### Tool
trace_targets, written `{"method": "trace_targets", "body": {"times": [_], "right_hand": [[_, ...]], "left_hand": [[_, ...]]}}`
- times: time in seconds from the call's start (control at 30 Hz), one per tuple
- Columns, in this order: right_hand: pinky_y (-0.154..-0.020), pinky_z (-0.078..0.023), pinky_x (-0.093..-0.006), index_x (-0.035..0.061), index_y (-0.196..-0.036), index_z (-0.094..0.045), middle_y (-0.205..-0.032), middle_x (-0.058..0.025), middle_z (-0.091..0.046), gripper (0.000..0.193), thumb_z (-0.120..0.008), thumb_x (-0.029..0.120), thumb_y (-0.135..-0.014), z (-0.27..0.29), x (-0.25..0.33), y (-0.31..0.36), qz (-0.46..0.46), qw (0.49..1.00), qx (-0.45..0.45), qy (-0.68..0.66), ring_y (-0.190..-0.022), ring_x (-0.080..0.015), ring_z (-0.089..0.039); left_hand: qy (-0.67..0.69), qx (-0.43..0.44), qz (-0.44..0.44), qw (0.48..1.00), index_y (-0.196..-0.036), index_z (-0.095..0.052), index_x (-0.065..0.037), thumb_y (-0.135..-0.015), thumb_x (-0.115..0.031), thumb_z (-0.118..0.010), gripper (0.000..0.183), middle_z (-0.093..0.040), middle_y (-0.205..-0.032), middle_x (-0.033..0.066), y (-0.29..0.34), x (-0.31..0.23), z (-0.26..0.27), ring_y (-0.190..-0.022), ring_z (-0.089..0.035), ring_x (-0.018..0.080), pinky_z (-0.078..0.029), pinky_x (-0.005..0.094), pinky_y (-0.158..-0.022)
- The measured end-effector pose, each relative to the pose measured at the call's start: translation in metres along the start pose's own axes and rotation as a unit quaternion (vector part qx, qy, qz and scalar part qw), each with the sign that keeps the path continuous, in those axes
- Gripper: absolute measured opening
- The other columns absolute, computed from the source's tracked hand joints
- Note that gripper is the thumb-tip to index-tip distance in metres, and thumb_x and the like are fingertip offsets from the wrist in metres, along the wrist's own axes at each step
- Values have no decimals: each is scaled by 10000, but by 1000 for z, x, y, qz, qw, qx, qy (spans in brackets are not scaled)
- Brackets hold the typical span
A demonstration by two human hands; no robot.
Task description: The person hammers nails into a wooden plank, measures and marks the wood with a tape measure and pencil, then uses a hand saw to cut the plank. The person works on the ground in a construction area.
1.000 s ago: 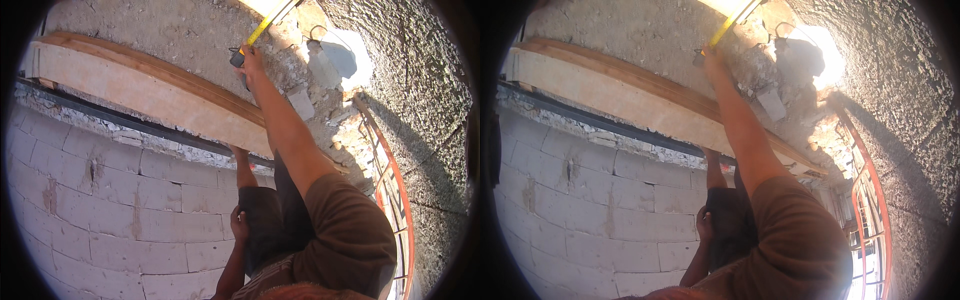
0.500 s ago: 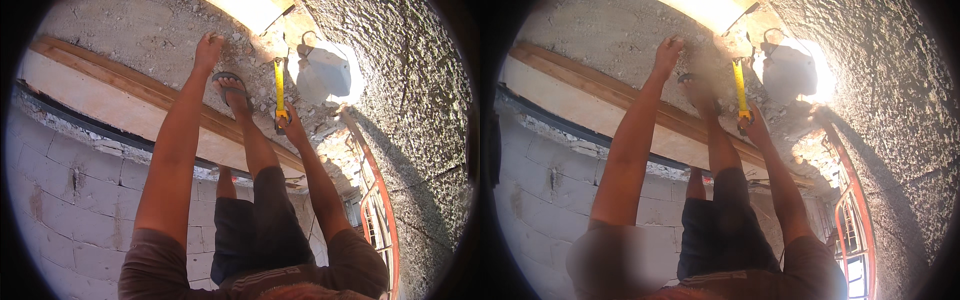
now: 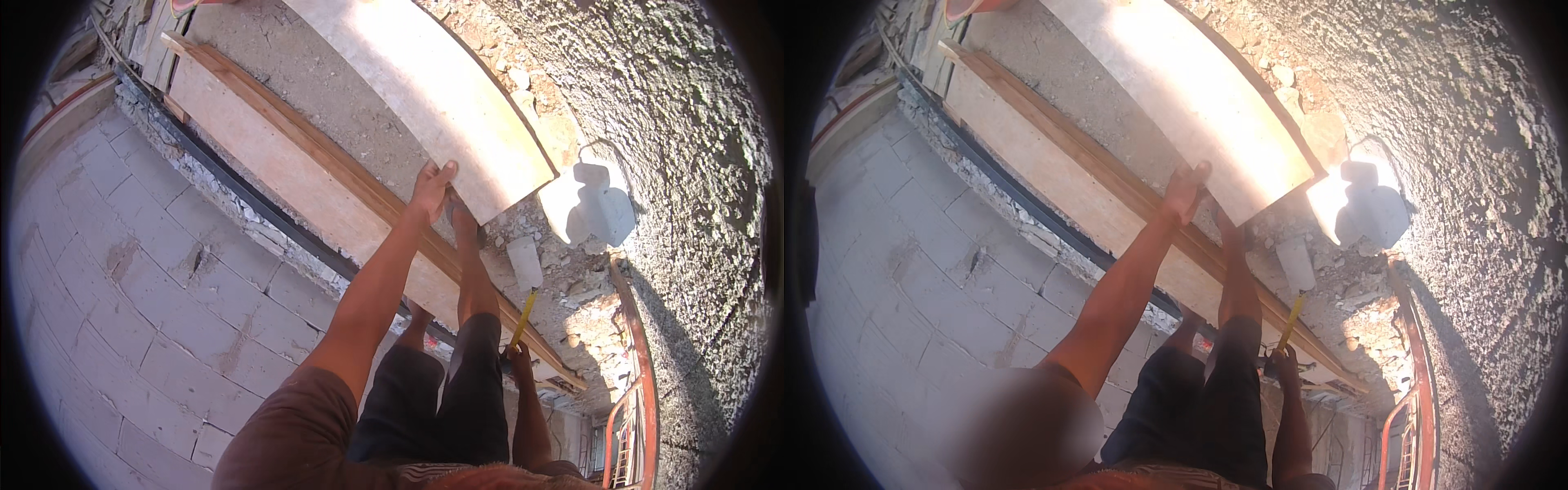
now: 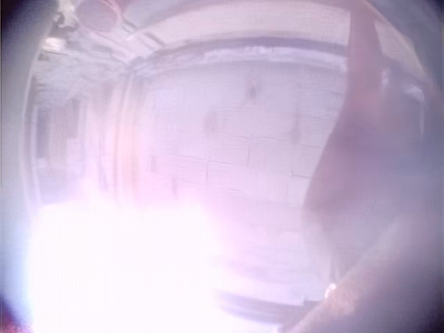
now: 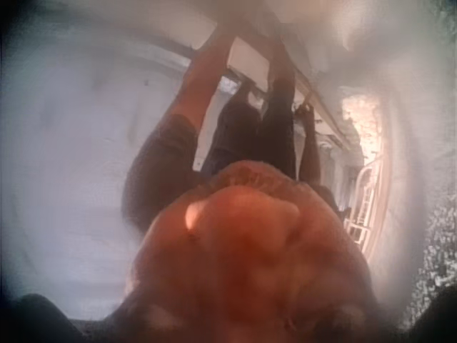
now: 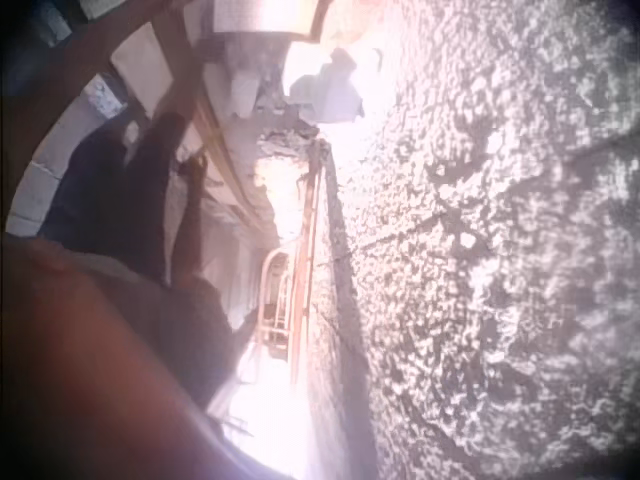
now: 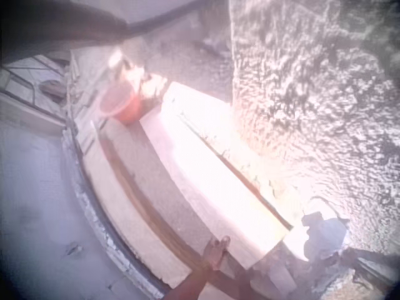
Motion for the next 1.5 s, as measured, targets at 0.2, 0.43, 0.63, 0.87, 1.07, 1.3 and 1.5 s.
{"method": "trace_targets", "body": {"times": [0.2, 0.43, 0.63, 0.87, 1.07, 1.3, 1.5], "right_hand": [[-840, -493, -328, 0, -1349, -511, -1080, -106, -652, 531, -631, 283, -916, 4, 39, 26, 33, 997, 32, -68, -989, -177, -609], [-870, -461, -335, 24, -1324, -544, -1092, -72, -602, 503, -618, 318, -922, 12, 77, 42, 170, 982, -17, -76, -1017, -178, -563], [-747, -481, -343, 65, -1230, -566, -993, -53, -599, 482, -683, 381, -887, 11, 38, 85, 232, 971, -35, 37, -882, -166, -581], [-623, -542, -401, 54, -1212, -571, -877, -132, -661, 476, -692, 332, -846, 3, -16, 188, 188, 979, -37, 70, -823, -217, -666], [-672, -546, -446, 136, -1271, -562, -1040, -85, -631, 541, -718, 405, -828, -25, -84, 264, 139, 987, -51, -61, -853, -244, -638], [-659, -528, -427, 50, -1070, -683, -852, -99, -699, 424, -710, 394, -822, -99, -209, 283, 141, 979, -140, -47, -802, -238, -687], [-690, -543, -415, 66, -1041, -726, -895, -113, -728, 376, -682, 357, -806, -163, -243, 299, 175, 976, -96, 87, -815, -263, -699]], "left_hand": [[19, -224, -87, 970, -1235, -568, -50, -1043, -278, -492, 308, -647, -1160, 65, 139, 24, 69, -1033, -609, 194, -490, 372, -900], [-326, -436, -87, 834, -804, -660, 16, -951, -518, -538, 568, -643, -690, 172, 247, -13, 173, -667, -619, 326, -479, 436, -705], [-420, -439, -155, 779, -835, -673, 6, -930, -525, -558, 552, -652, -734, 201, 427, -26, 251, -699, -648, 321, -478, 449, -686], [-582, -375, -186, 697, -943, -689, -54, -935, -543, -524, 516, -690, -875, 235, 592, -84, 295, -884, -653, 446, -490, 522, -776], [-658, -325, -238, 637, -957, -694, -46, -953, -507, -513, 496, -689, -858, 221, 635, -87, 305, -830, -646, 442, -487, 506, -735], [-689, -206, -311, 621, -869, -687, -26, -964, -496, -512, 511, -675, -794, 197, 633, -94, 302, -720, -627, 411, -467, 490, -669], [-743, -173, -361, 536, -847, -685, -28, -970, -512, -494, 534, -670, -768, 196, 626, -129, 282, -703, -627, 407, -464, 495, -645]]}}
Point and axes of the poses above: each hand's wrist, its own y-axis away from the middle knuckle, its own z-axis out of the back of the hand, x = y × z, the point moved 3 cm from there along -y, towards the middle knuckle
